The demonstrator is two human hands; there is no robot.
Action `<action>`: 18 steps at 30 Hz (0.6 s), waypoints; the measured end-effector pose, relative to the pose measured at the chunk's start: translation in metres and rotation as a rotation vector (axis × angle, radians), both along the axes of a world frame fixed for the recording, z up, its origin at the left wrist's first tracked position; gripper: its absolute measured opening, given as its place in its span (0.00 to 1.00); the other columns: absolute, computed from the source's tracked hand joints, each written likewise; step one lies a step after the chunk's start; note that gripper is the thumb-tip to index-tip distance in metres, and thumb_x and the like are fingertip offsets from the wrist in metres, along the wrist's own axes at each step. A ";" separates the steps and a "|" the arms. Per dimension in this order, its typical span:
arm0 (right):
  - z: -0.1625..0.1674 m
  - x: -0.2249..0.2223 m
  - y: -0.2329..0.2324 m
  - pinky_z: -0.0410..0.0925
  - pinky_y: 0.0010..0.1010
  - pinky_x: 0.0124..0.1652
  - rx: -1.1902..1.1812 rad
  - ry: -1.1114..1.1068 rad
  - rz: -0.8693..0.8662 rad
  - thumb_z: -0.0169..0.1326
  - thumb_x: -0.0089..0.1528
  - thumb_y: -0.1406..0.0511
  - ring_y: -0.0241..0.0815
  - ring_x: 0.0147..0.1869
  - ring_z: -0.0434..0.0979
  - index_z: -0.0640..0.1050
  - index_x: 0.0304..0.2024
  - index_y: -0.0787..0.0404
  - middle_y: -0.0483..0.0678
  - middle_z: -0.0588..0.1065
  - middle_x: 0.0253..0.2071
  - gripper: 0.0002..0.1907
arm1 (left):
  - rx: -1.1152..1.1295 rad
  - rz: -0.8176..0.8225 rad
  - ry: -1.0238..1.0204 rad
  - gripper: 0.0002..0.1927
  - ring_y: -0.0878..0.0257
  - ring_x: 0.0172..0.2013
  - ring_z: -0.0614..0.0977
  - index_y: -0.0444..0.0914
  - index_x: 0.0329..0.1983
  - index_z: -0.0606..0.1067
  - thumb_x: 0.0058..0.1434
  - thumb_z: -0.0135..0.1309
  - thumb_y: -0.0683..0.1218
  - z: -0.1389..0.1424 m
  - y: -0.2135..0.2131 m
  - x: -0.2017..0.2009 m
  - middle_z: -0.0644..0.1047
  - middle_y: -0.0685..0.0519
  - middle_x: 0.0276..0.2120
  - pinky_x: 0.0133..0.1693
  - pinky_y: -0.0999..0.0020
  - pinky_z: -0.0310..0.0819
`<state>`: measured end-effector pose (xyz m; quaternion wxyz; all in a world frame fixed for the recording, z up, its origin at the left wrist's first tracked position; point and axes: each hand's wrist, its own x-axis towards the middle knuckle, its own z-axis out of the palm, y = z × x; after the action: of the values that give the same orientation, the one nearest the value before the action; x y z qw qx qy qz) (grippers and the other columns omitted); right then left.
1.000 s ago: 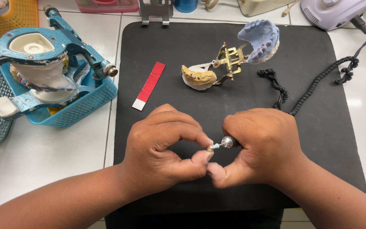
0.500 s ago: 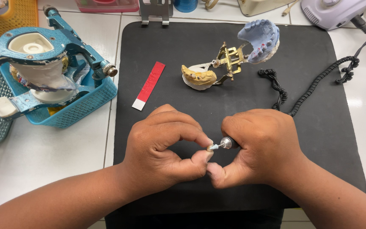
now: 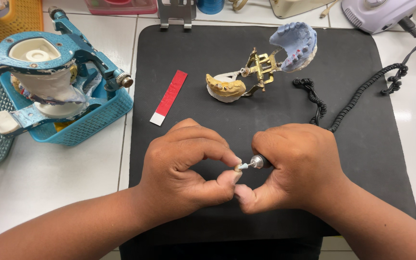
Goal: The person uses a rotary handpiece to grind a yellow dental mold, then fits a pink gum-like insert into it and checks the fit. They place the mold into an articulator, apply a red strip, and later grind a small tooth-shaped object with the rotary tool, inspecting it between passes.
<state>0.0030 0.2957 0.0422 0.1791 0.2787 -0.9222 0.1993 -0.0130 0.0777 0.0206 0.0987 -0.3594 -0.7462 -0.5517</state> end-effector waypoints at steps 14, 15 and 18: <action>-0.001 0.000 0.001 0.57 0.38 0.19 0.004 0.006 -0.011 0.62 0.43 0.39 0.48 0.17 0.65 0.65 0.15 0.59 0.47 0.61 0.14 0.34 | -0.011 0.011 -0.010 0.09 0.66 0.36 0.80 0.41 0.33 0.80 0.50 0.69 0.42 0.001 0.000 -0.001 0.82 0.57 0.35 0.37 0.74 0.74; -0.001 0.000 0.001 0.57 0.38 0.19 0.006 0.000 -0.013 0.62 0.43 0.39 0.48 0.17 0.65 0.65 0.15 0.59 0.47 0.61 0.14 0.34 | -0.009 0.012 -0.008 0.09 0.66 0.36 0.80 0.41 0.34 0.80 0.50 0.69 0.42 0.001 0.000 -0.001 0.82 0.57 0.35 0.37 0.74 0.74; -0.001 -0.001 0.001 0.57 0.38 0.18 -0.002 -0.018 -0.027 0.63 0.43 0.39 0.48 0.16 0.64 0.65 0.14 0.59 0.47 0.61 0.13 0.34 | -0.004 0.011 -0.013 0.09 0.67 0.37 0.81 0.41 0.34 0.80 0.51 0.69 0.42 0.001 0.001 -0.001 0.82 0.57 0.35 0.36 0.74 0.74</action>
<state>0.0023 0.2965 0.0409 0.1736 0.2644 -0.9273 0.2002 -0.0140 0.0784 0.0215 0.0963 -0.3520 -0.7498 -0.5519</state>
